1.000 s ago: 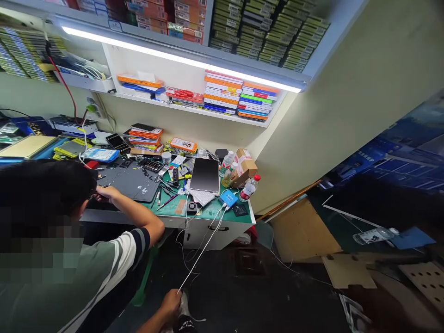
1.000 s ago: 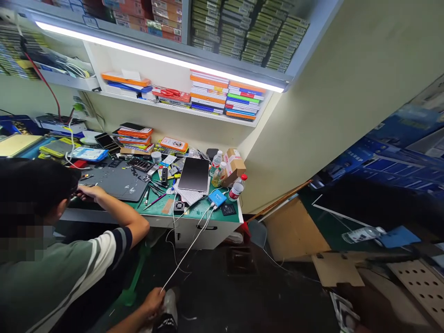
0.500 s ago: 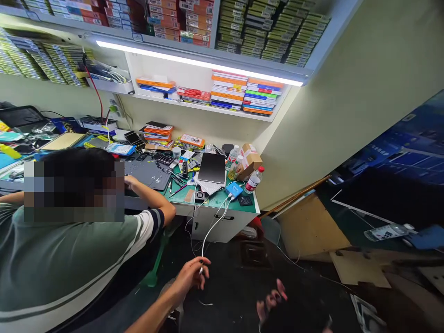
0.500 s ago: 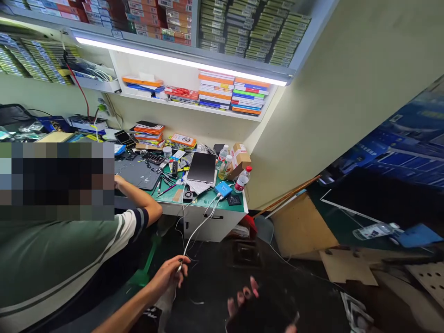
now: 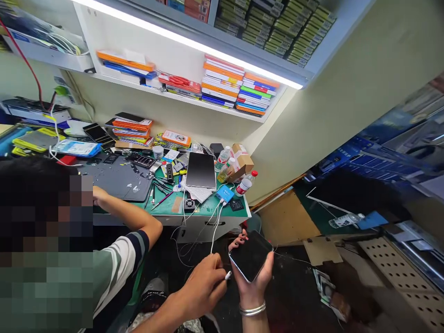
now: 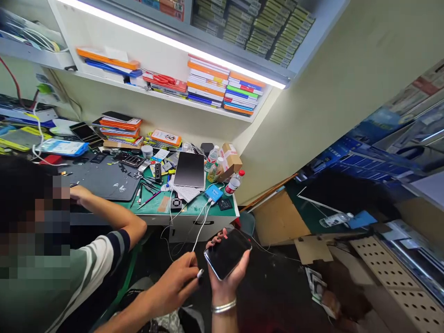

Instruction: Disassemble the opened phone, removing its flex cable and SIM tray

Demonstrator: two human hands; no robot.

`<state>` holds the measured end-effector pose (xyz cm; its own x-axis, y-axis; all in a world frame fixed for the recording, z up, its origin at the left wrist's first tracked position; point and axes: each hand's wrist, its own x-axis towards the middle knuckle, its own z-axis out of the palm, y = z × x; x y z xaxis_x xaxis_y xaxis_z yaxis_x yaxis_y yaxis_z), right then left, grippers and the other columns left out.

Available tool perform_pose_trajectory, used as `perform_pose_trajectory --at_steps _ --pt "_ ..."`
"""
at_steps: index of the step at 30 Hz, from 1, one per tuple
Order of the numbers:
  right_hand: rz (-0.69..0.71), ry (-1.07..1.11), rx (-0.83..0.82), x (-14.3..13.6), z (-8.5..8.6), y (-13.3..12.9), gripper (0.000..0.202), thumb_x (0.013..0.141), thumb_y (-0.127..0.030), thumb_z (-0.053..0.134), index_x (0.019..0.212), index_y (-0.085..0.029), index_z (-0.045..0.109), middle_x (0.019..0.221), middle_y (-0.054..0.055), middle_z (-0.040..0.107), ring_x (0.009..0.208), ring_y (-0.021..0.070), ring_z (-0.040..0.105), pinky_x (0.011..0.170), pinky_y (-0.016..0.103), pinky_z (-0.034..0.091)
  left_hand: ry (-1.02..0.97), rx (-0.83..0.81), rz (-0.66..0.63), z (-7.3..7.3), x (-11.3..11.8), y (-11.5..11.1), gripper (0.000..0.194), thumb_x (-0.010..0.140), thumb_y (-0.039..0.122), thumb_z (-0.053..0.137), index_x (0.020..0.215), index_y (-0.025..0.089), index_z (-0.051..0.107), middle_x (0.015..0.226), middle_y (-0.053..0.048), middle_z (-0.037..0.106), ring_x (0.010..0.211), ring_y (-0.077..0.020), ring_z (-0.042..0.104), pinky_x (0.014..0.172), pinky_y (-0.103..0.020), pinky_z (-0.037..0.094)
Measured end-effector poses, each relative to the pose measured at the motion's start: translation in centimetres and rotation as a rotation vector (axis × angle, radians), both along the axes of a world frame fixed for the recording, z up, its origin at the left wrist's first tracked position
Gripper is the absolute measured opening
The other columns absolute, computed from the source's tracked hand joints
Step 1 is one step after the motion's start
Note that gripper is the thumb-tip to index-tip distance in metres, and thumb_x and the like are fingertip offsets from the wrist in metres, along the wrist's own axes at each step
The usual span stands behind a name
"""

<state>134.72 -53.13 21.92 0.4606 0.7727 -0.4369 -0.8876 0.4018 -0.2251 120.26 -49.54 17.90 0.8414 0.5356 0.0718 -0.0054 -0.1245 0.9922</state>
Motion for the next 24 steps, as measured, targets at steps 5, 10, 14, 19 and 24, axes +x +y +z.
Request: perform_pose_trajectory --at_steps 5,10,14,19,24 --pt "0.01 0.047 0.033 0.4 -0.5 1.7 0.051 0.092 -0.062 0.047 0.112 -0.015 0.058 0.094 0.005 0.063 0.076 0.0178 0.062 0.068 0.036 0.054 -0.085 -0.192 -0.046 -0.2 0.5 1.8 0.04 0.096 0.049 0.042 0.09 0.014 0.062 0.082 -0.001 0.061 0.076 -0.0159 0.06 0.073 -0.034 0.05" --pt "0.053 0.031 0.083 1.4 -0.9 2.9 0.057 0.09 -0.066 0.047 0.114 -0.015 0.057 0.092 0.005 0.062 0.073 0.017 0.061 0.065 0.034 0.053 -0.136 -0.393 -0.04 -1.0 2.1 1.9 0.041 0.096 0.051 0.042 0.092 0.014 0.06 0.069 0.003 0.054 0.055 -0.0095 0.05 0.055 -0.025 0.045" --pt "0.095 -0.014 0.107 2.6 -0.9 3.8 0.057 0.09 -0.067 0.047 0.112 -0.015 0.057 0.09 0.005 0.061 0.071 0.0164 0.061 0.062 0.033 0.052 -0.171 -0.498 -0.031 -0.8 3.6 2.3 0.038 0.095 0.049 0.046 0.089 0.014 0.06 0.068 0.003 0.054 0.054 -0.0089 0.05 0.054 -0.024 0.045" --pt "0.116 -0.072 0.127 3.9 -0.9 4.4 0.057 0.09 -0.067 0.046 0.113 -0.016 0.057 0.092 0.005 0.062 0.071 0.0166 0.061 0.063 0.033 0.053 -0.189 -0.638 -0.041 -0.8 5.6 2.3 0.037 0.095 0.047 0.048 0.084 0.013 0.059 0.065 0.004 0.053 0.049 -0.0068 0.047 0.048 -0.021 0.043" --pt "0.143 -0.113 0.135 4.8 -0.7 4.5 0.056 0.091 -0.065 0.046 0.113 -0.015 0.057 0.089 0.005 0.061 0.072 0.0167 0.061 0.063 0.033 0.053 -0.206 -0.753 -0.041 -1.2 7.3 1.7 0.038 0.095 0.047 0.048 0.082 0.013 0.058 0.061 0.006 0.05 0.044 -0.0052 0.042 0.044 -0.019 0.039"
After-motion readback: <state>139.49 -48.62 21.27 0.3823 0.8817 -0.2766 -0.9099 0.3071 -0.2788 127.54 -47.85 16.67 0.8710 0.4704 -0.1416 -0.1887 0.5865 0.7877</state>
